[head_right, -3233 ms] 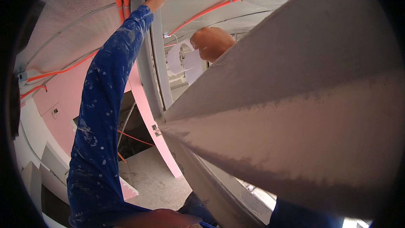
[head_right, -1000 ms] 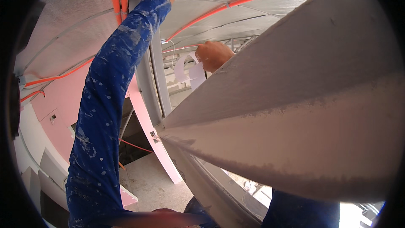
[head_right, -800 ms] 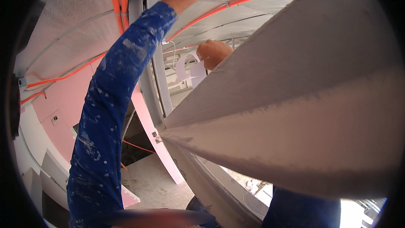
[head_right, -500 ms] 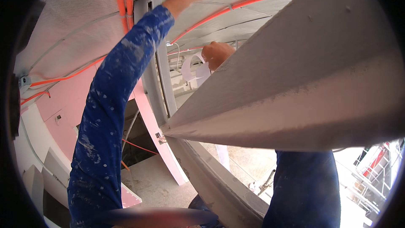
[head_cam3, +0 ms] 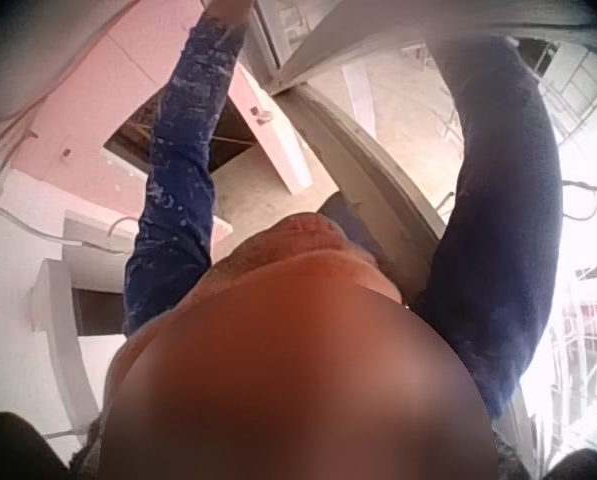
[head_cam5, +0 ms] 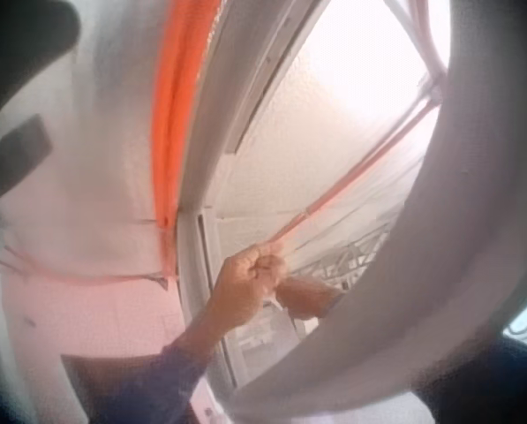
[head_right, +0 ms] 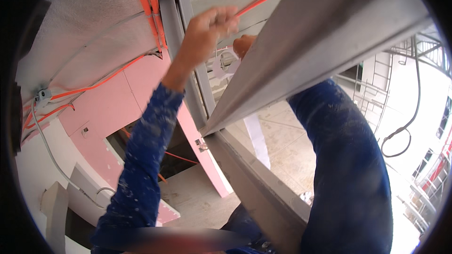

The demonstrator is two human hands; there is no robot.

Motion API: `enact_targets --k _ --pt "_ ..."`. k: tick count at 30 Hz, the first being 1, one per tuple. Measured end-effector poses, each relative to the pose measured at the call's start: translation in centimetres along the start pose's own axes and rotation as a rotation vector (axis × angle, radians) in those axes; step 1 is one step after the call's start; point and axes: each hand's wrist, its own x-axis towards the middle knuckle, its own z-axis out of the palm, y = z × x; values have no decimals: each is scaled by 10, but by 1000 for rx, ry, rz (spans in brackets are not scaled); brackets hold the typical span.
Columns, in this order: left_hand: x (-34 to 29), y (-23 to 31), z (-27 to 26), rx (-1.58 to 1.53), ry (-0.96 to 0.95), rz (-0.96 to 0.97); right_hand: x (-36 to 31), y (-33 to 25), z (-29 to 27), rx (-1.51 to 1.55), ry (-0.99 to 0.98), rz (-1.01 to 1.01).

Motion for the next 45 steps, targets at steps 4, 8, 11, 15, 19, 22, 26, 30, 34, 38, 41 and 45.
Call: enact_targets --k 4,8,11,15,19,22,26,30,34,38,41,45 --pt "-99 -10 38 -253 -40 -205 2 3 -1 -111 25 77" --pt "-129 -8 53 -433 41 -424 2 0 -3 -186 32 18" --pt "-122 -4 56 -251 43 -314 2 -4 -1 -185 98 -21" --pt "-119 -10 55 -241 38 -325 4 -4 0 -213 138 -99" --pt "-120 -17 55 -215 33 -336 -17 5 -12 -199 110 27" --pt "-122 -16 55 -140 47 -372 -56 12 -19 -244 269 10" --pt "-117 -18 53 -8 92 -296 -106 9 -11 -312 413 58" --pt "-114 -28 58 -152 153 -284 -113 -5 13 -362 477 155" --pt "-118 -27 59 -335 128 -361 -117 -15 28 -381 514 200" --pt "-123 -12 61 -358 158 -356 -128 -24 27 -316 507 234" --pt "-126 -3 62 -335 195 -344 -133 -31 26 -212 435 245" --pt "-123 -6 56 -307 87 -379 -140 -35 37 -339 245 246"
